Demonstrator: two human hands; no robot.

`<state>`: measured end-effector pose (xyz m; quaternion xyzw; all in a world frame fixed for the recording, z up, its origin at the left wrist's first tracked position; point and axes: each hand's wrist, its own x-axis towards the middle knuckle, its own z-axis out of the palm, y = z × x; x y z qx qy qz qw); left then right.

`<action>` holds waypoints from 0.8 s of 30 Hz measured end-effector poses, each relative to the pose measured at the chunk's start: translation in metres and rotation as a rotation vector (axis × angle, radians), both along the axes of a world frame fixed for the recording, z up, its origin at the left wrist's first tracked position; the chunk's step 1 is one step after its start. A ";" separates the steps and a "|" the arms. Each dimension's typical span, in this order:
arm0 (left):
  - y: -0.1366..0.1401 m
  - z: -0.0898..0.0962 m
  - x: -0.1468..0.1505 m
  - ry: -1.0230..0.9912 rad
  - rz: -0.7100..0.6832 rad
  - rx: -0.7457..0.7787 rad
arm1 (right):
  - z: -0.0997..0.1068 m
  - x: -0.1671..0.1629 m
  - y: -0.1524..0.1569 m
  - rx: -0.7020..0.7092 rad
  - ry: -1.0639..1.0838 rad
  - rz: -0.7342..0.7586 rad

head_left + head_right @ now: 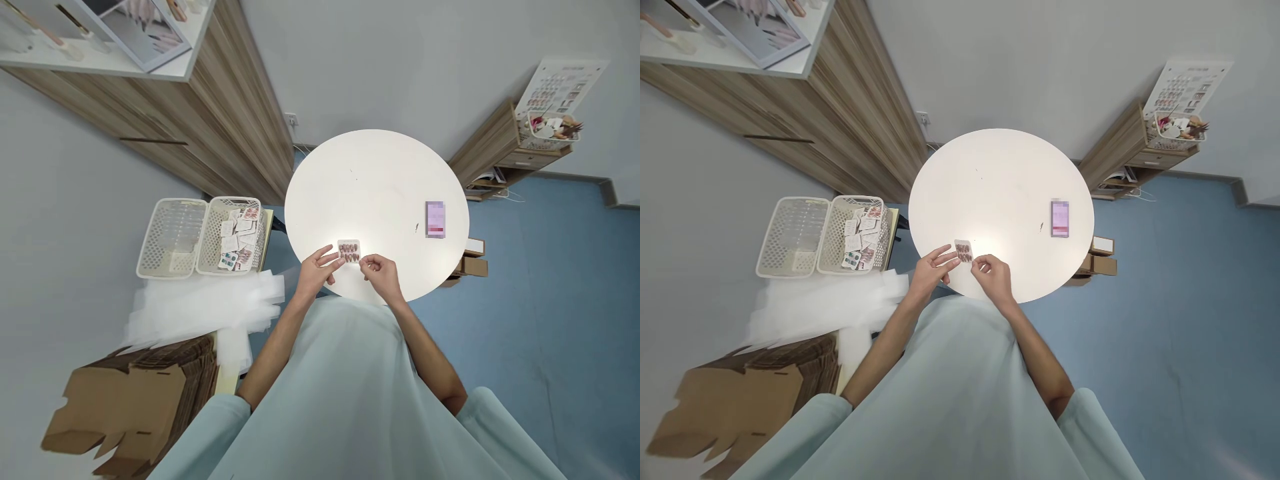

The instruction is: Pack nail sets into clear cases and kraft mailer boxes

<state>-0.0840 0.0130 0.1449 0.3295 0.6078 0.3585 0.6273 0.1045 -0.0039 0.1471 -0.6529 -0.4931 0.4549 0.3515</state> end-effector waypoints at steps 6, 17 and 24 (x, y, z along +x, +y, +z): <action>-0.002 -0.001 -0.009 0.014 0.023 0.025 | -0.004 0.013 0.011 -0.246 0.333 -0.027; 0.000 0.011 -0.015 0.087 0.056 -0.015 | -0.004 0.012 0.014 -0.007 0.067 0.103; -0.004 0.002 -0.030 0.152 0.062 -0.101 | -0.015 -0.010 0.035 0.431 -0.370 0.622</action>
